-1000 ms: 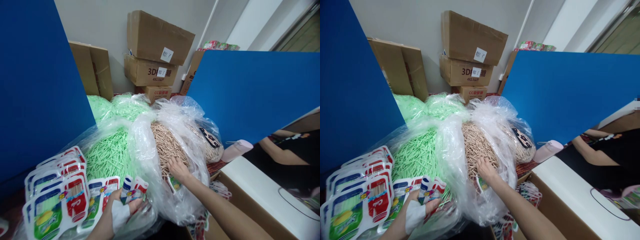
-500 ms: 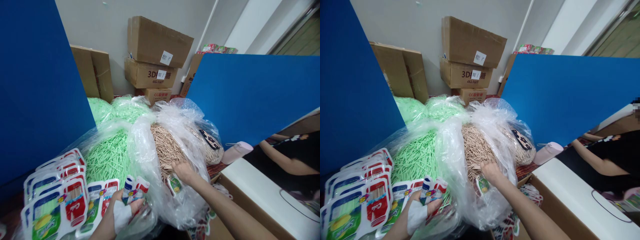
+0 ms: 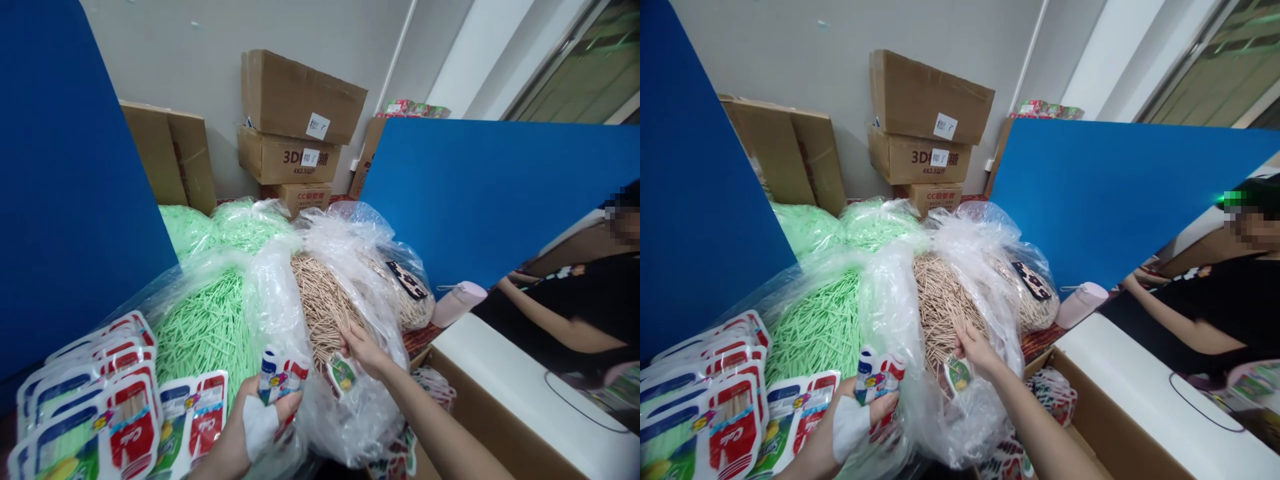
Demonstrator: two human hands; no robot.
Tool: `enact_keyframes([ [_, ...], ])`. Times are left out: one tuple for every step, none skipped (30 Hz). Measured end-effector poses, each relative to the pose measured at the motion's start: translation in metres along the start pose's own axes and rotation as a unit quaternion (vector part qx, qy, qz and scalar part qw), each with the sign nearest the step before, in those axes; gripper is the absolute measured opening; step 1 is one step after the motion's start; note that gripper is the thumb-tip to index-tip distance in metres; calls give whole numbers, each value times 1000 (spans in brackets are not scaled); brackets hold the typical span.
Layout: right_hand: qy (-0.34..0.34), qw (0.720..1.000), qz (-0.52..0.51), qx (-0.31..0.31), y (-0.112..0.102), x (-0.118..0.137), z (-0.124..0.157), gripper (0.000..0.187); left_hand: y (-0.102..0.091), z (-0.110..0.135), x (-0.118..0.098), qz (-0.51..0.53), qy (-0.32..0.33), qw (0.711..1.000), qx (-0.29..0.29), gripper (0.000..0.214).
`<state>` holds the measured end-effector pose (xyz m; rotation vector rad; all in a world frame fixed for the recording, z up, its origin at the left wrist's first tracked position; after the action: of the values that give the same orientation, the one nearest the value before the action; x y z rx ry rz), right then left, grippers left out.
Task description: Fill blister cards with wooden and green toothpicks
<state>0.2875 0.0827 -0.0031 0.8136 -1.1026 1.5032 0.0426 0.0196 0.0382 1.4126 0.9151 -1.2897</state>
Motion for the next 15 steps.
enact_keyframes([
  [-1,1000,-19,-3,-1,3,-1,39,3,-1,-2,-2,7,1000,4,28],
  [-3,999,-35,-5,-2,5,-1,38,6,-3,-3,-6,16,1000,3,28],
  [-6,999,-46,-6,-3,9,0,38,9,-4,-5,-13,21,1000,0,28],
  [-9,998,-55,-8,-4,12,0,38,12,-6,-5,-17,23,1000,-4,27],
  [-13,998,-62,-13,-5,15,2,38,15,-7,-6,-20,24,999,-8,27],
  [-19,998,-61,-22,-6,18,3,38,18,-9,-6,-22,26,999,-6,26],
  [-28,998,-52,-35,-8,21,5,38,20,-10,-6,-23,28,999,-4,26],
  [-39,997,-36,-50,-10,24,6,39,23,-12,-6,-24,30,999,-4,26],
  [-48,997,-21,-63,-11,26,7,40,25,-13,-6,-24,31,999,-8,26],
  [-55,996,-14,-73,-12,27,7,42,26,-15,-6,-22,33,999,-13,27],
  [-57,995,-19,-77,-14,27,7,43,28,-16,-7,-21,35,999,-16,27],
  [-55,994,-41,-79,-15,26,6,43,30,-17,-8,-22,37,999,-18,28],
  [-52,993,-73,-81,-16,26,4,43,31,-18,-8,-25,38,999,-19,28],
  [-49,990,-106,-83,-18,25,2,43,33,-19,-8,-27,39,999,-17,28],
  [-50,986,-132,-87,-19,27,1,43,34,-20,-8,-30,39,999,-16,28],
])
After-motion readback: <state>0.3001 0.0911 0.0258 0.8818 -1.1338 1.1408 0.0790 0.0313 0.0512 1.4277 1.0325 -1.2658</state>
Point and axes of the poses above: each hand's wrist, its own z-axis away from the middle knuckle, its own y-axis out of the palm, x = y × z, the point moved 5 cm from there along -z, towards the middle knuckle, and after that the axes turned 13 degrees about y, right-handed, at the moved point
